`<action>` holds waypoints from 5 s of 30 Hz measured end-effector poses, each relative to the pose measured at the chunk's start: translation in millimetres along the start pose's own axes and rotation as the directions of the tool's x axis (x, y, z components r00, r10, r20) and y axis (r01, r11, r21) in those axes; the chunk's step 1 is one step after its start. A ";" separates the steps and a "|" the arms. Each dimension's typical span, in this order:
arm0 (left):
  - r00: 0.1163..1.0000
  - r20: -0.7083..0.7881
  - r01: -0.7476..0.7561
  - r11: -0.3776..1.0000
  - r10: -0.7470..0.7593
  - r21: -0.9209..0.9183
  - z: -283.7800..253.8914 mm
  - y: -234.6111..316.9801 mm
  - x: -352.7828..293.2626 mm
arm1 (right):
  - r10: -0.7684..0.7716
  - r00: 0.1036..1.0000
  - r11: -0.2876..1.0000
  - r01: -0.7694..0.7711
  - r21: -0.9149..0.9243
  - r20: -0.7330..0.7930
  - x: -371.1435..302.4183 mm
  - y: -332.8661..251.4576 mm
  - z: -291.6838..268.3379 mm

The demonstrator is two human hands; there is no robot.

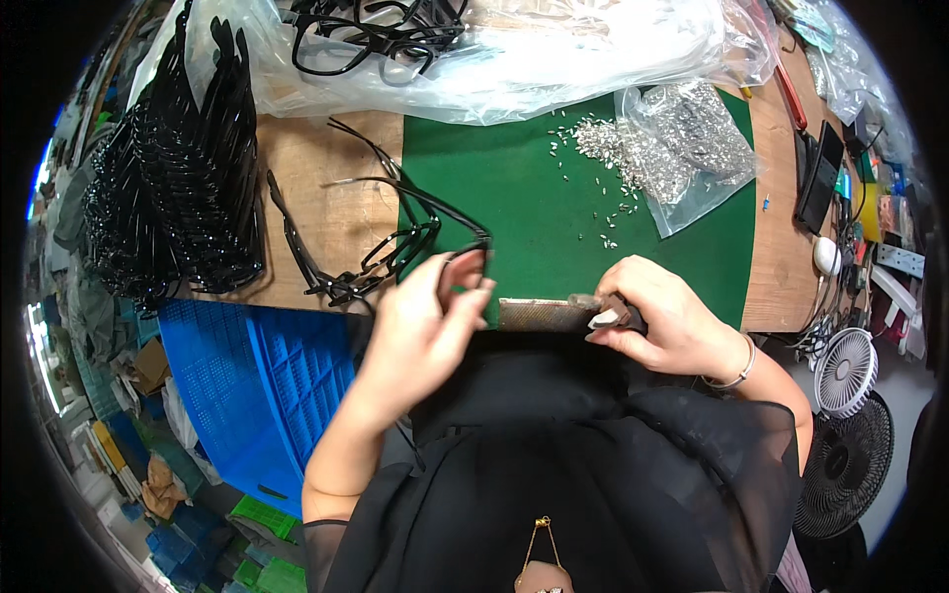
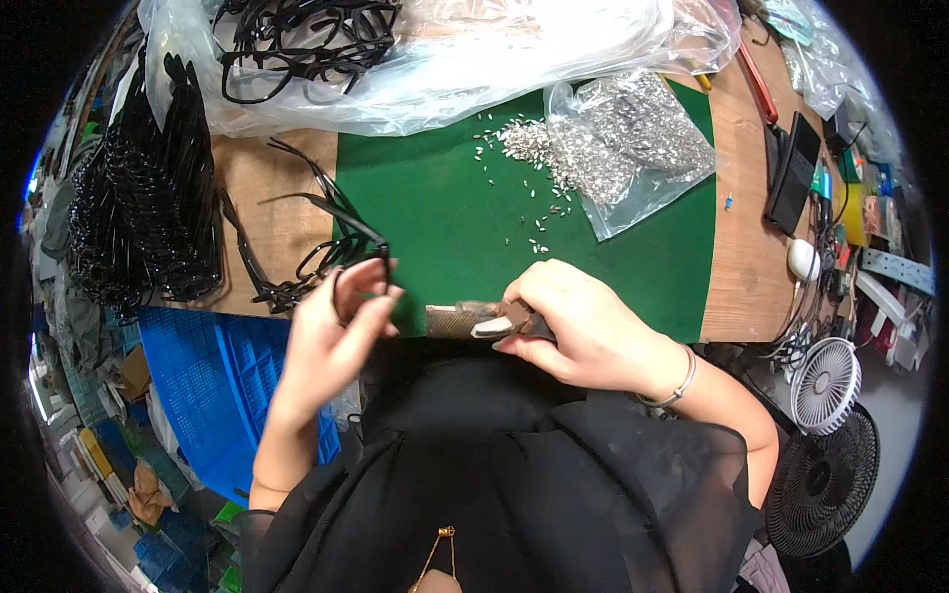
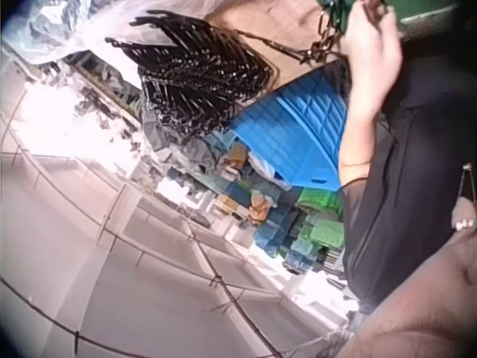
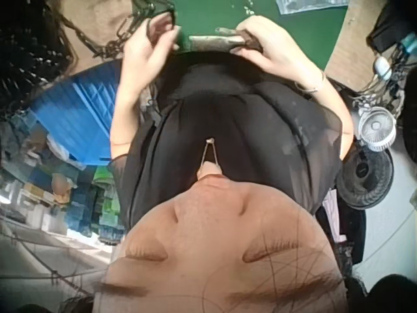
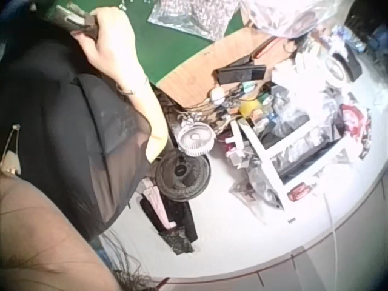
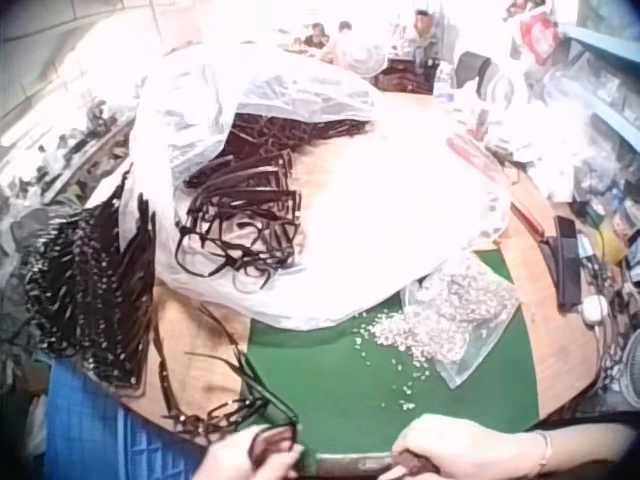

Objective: The person repeatedly picks up black eyeglass frames from a plastic bag, uses pliers to adjust the frame arms, and places the frames back into the bag. This cycle is performed multiple times on different frames.

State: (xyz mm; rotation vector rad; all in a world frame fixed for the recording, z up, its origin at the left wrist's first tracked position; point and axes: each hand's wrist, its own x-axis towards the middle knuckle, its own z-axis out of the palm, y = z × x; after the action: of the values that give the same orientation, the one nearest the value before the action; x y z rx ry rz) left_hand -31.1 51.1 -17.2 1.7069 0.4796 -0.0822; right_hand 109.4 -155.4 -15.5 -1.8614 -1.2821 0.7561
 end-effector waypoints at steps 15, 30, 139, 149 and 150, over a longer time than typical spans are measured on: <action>0.798 -0.077 -0.402 0.624 0.597 0.670 -26.4 18.1 65.2 | 0.169 0.985 0.973 -0.160 0.166 -0.044 7.8 9.5 5.2; 0.920 -0.392 0.023 0.995 0.016 0.095 -63.1 -23.8 153.5 | 0.125 0.988 0.973 -0.104 0.205 -0.092 -0.7 9.9 8.2; 0.955 0.201 -0.157 0.946 0.219 -0.283 47.7 34.7 8.0 | 0.260 0.944 0.965 -0.259 -0.034 0.204 -10.1 -27.7 -19.0; 0.968 0.177 -0.115 0.942 0.177 -0.314 51.3 29.6 9.0 | 0.332 0.905 0.910 -0.382 0.163 0.265 -12.0 -12.2 -30.9; 0.957 0.201 -0.135 0.933 0.210 -0.333 48.6 25.2 11.5 | 0.344 0.922 0.923 -0.367 0.115 0.181 -16.4 -5.4 -26.8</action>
State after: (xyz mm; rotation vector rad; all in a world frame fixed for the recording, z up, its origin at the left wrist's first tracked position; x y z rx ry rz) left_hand -1.3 4.7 -7.3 1.3942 0.1524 -0.0725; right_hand 122.7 -176.1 4.7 -1.9681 -0.9564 1.1796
